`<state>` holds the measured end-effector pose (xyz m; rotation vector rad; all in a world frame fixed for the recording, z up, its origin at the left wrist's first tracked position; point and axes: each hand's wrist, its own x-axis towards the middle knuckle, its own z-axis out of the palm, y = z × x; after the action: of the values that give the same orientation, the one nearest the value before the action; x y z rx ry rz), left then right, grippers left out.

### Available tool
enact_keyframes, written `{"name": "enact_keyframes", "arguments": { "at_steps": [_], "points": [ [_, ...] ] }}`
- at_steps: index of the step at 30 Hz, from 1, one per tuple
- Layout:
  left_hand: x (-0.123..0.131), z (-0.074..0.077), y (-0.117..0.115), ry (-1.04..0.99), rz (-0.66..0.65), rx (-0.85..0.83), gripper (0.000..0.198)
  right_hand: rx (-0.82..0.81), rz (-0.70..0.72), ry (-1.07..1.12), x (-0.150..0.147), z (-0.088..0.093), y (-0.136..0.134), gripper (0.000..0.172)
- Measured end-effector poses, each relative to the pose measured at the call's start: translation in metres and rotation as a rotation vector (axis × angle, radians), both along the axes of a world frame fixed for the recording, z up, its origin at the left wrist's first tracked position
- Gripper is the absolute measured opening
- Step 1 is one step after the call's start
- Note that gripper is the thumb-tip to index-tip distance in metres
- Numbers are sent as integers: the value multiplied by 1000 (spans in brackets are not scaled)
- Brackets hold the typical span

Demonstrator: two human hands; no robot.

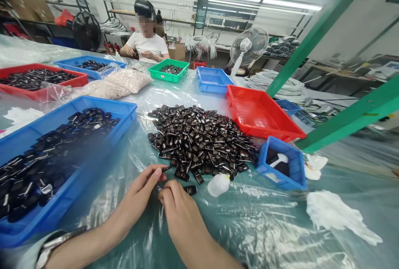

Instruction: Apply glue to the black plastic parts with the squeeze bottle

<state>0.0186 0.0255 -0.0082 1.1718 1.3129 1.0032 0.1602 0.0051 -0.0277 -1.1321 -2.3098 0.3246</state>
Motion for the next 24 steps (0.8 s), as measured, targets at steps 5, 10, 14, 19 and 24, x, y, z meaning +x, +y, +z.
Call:
{"name": "enact_keyframes", "arguments": {
  "at_steps": [5,10,14,19,24],
  "points": [
    [-7,-2,-8,-4,-66,42,35,-251,-57,230,19,12,-4,19],
    [-14,-4,-12,8,-147,23,35,-558,-132,506,24,16,-5,18],
    [-15,-7,-17,39,-248,-6,31,-794,-157,705,29,21,-6,19],
    [-17,-9,-19,29,-329,-14,29,-994,-160,919,37,27,-4,25],
    [-18,-10,-20,29,-373,-36,31,-1144,-142,1049,38,28,-2,29]
  ]
}}
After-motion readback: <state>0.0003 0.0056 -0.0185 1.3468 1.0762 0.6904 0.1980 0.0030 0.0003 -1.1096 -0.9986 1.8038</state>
